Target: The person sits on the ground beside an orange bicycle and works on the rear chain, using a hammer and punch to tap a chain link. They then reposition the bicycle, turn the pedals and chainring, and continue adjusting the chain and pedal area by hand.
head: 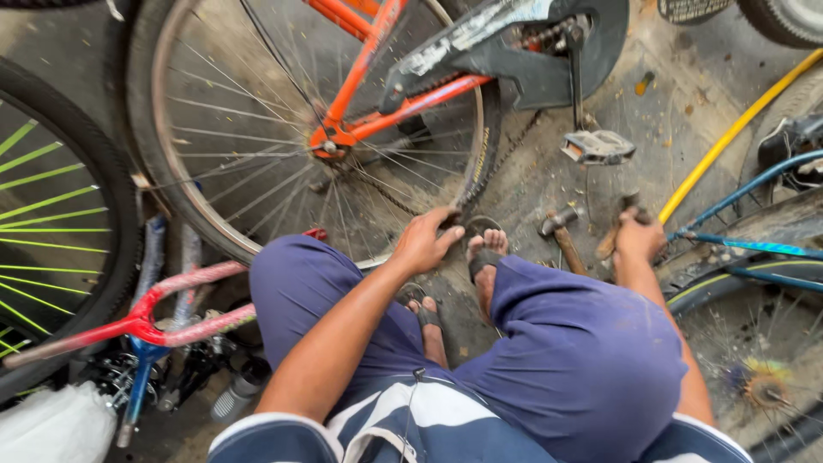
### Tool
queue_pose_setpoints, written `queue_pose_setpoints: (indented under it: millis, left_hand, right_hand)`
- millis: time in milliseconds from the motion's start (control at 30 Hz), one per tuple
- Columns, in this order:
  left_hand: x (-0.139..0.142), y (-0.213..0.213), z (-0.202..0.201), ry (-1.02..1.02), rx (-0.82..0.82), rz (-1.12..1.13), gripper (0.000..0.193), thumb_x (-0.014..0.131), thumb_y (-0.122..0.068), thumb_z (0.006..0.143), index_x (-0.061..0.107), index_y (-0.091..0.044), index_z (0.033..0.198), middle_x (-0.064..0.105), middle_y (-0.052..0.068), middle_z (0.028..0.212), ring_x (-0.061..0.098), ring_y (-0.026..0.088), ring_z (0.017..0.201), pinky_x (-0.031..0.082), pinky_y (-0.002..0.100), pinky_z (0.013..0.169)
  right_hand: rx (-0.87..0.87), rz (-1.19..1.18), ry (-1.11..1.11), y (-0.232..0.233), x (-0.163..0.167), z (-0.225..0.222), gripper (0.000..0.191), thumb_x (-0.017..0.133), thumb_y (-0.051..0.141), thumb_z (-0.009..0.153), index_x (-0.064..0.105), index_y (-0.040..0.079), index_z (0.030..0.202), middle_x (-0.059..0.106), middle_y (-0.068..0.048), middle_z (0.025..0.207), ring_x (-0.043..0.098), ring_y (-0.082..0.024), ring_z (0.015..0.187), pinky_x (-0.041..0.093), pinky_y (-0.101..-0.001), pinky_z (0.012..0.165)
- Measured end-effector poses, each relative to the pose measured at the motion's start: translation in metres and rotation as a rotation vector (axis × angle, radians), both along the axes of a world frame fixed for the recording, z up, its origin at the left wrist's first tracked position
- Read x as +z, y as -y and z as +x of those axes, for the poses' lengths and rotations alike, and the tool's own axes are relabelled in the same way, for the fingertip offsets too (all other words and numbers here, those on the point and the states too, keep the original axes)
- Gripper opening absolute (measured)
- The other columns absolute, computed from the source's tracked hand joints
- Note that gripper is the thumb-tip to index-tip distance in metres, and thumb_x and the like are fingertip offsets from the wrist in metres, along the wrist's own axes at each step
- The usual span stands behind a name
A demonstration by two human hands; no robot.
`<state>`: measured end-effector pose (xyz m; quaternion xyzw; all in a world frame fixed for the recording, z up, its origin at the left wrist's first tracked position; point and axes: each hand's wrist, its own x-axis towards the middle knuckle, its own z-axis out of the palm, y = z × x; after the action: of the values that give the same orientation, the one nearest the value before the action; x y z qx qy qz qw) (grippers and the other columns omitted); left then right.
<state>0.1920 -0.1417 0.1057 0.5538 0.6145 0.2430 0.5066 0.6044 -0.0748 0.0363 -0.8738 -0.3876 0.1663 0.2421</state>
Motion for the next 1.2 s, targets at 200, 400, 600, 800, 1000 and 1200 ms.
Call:
queue_pose_setpoints:
  millis: [200,400,600,800,1000,1200]
  left_hand:
    - [0.054,-0.006,-0.066,-0.079,0.073,0.166,0.040,0.069,-0.031,0.094,0.069,-0.006,0.125,0.073,0.016,0.123,0.071,0.032,0.113,0.054,0.040,0.098]
    - [0.110,0.005,-0.141,-0.549,0.117,0.368,0.039,0.073,-0.027,0.093,0.069,-0.006,0.127,0.069,0.015,0.125,0.062,0.035,0.120,0.046,0.046,0.105]
    - [0.151,0.043,-0.126,-0.765,0.092,0.469,0.046,0.078,-0.028,0.082,0.066,-0.006,0.119,0.061,0.020,0.126,0.054,0.043,0.123,0.040,0.055,0.108]
    - [0.213,0.051,-0.074,-0.694,0.033,0.316,0.039,0.079,-0.029,0.082,0.070,-0.010,0.115,0.066,0.011,0.125,0.056,0.037,0.125,0.042,0.052,0.107]
    - [0.274,0.045,-0.029,-0.620,-0.001,0.226,0.040,0.077,-0.031,0.084,0.069,-0.005,0.114,0.066,0.014,0.122,0.057,0.037,0.122,0.043,0.050,0.103]
    - [0.361,0.060,0.001,-0.644,-0.245,-0.075,0.050,0.076,-0.033,0.082,0.065,-0.008,0.124,0.061,0.014,0.121,0.053,0.035,0.118,0.039,0.049,0.099]
  right_hand:
    - [0.363,0.050,0.146,0.006,0.027,-0.005,0.029,0.085,0.021,0.088,0.075,0.002,0.108,0.072,-0.021,0.100,0.067,-0.037,0.097,0.052,-0.0489,0.088]
    - [0.517,0.160,-0.046,-0.065,0.054,-0.002,0.026,0.074,0.016,0.100,0.071,0.001,0.122,0.072,-0.019,0.112,0.071,-0.027,0.096,0.055,-0.0387,0.088]
    - [0.464,0.090,-0.138,-0.107,0.075,0.011,0.027,0.070,0.015,0.100,0.068,0.000,0.123,0.074,-0.016,0.106,0.073,-0.024,0.093,0.057,-0.0358,0.085]
    - [0.688,-0.159,0.038,-0.092,0.142,-0.008,0.029,0.071,0.024,0.096,0.071,0.005,0.119,0.073,-0.017,0.109,0.071,-0.034,0.095,0.055,-0.0443,0.086]
    - [0.803,-0.293,0.021,-0.069,0.241,-0.053,0.030,0.070,0.027,0.093,0.072,0.006,0.114,0.070,-0.018,0.111,0.066,-0.039,0.103,0.053,-0.0473,0.090]
    - [0.771,-0.403,-0.165,0.008,0.396,-0.059,0.033,0.067,0.032,0.092,0.073,0.008,0.114,0.072,-0.018,0.111,0.068,-0.038,0.102,0.054,-0.0466,0.091]
